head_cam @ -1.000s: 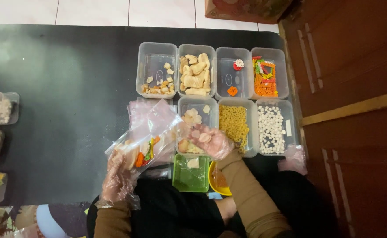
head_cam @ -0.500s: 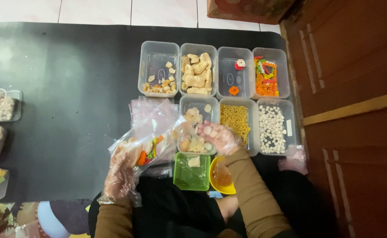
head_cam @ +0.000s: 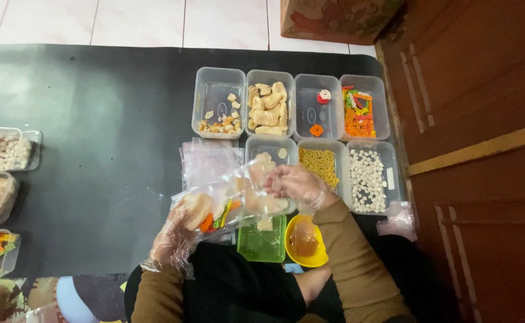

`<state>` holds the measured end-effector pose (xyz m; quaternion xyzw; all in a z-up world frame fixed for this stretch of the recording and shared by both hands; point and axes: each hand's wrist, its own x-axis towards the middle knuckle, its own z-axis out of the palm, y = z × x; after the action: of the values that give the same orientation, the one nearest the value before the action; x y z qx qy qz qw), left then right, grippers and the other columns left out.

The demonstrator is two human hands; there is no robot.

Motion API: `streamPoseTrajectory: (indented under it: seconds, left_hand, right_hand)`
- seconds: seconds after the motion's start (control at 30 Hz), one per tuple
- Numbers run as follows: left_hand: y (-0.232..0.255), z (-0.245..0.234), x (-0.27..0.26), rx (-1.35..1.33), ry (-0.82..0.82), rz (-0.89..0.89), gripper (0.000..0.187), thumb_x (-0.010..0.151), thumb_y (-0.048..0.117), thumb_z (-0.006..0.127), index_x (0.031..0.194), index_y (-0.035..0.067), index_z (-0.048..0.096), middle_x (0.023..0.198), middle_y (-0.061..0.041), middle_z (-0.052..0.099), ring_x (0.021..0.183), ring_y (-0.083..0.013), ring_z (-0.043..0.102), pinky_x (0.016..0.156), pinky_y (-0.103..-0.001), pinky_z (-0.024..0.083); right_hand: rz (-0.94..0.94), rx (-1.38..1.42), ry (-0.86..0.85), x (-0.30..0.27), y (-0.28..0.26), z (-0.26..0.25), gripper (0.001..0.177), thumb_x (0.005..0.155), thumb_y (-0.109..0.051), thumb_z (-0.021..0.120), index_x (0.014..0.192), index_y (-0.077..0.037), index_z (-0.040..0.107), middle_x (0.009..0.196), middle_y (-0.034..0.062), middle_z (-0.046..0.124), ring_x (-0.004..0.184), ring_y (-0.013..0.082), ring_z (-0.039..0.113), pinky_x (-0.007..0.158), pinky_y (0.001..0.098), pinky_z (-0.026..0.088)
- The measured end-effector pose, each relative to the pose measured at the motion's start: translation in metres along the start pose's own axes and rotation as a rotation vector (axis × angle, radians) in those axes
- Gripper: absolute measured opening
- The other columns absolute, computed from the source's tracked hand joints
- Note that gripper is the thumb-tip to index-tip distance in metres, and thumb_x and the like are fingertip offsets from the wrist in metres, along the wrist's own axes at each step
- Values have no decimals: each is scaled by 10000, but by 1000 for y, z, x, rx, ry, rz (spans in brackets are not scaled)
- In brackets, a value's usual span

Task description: A person is manually picking various snack items from several plastic containers and placing them into a small plastic bag to create a mix.

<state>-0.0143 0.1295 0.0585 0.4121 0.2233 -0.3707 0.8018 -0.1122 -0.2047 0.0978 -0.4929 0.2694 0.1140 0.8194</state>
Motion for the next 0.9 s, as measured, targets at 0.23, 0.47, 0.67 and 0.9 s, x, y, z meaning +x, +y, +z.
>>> streamPoseTrajectory:
  seconds: [0.23, 0.47, 0.67, 0.9]
  left_hand:
    - [2, 10, -14, -10, -7, -70, 559, 952, 430, 571, 1451, 189, 501, 1451, -186, 577, 1290, -395, 575, 1052, -682, 448]
    - [2, 3, -8, 66, -92, -47, 549, 944, 476, 598, 1402, 175, 555, 1339, -284, 624, 1138, -375, 659, 1031, -564, 517]
    - [-9, -2, 6, 98, -364, 13, 860, 870, 506, 652, 1448, -99, 451, 1422, -336, 559, 1228, -383, 630, 931, -374, 582]
    - [-4, 41, -25, 314, -125, 454, 651, 1036, 582, 414, 979, -15, 668, 870, -232, 679, 743, -381, 692, 706, -508, 617]
  right_hand:
    - [-56, -221, -127, -37, -31, 33, 272, 883, 17, 655, 1131, 20, 544, 1002, 210, 702, 830, 253, 753, 552, 215, 600]
    - [-70, -525, -260, -21, -9, 30, 357, 913, -55, 704, 1249, 44, 634, 1088, 246, 709, 807, 231, 718, 584, 239, 600]
    - [-129, -765, -328, -86, -95, 109, 387, 945, -162, 685, 1296, -1, 651, 1092, 211, 721, 860, 250, 721, 687, 306, 636]
    - [-1390, -915, -354, -36, -45, 82, 82, 833, 7, 774, 911, 16, 750, 1070, 235, 708, 960, 297, 754, 907, 351, 669]
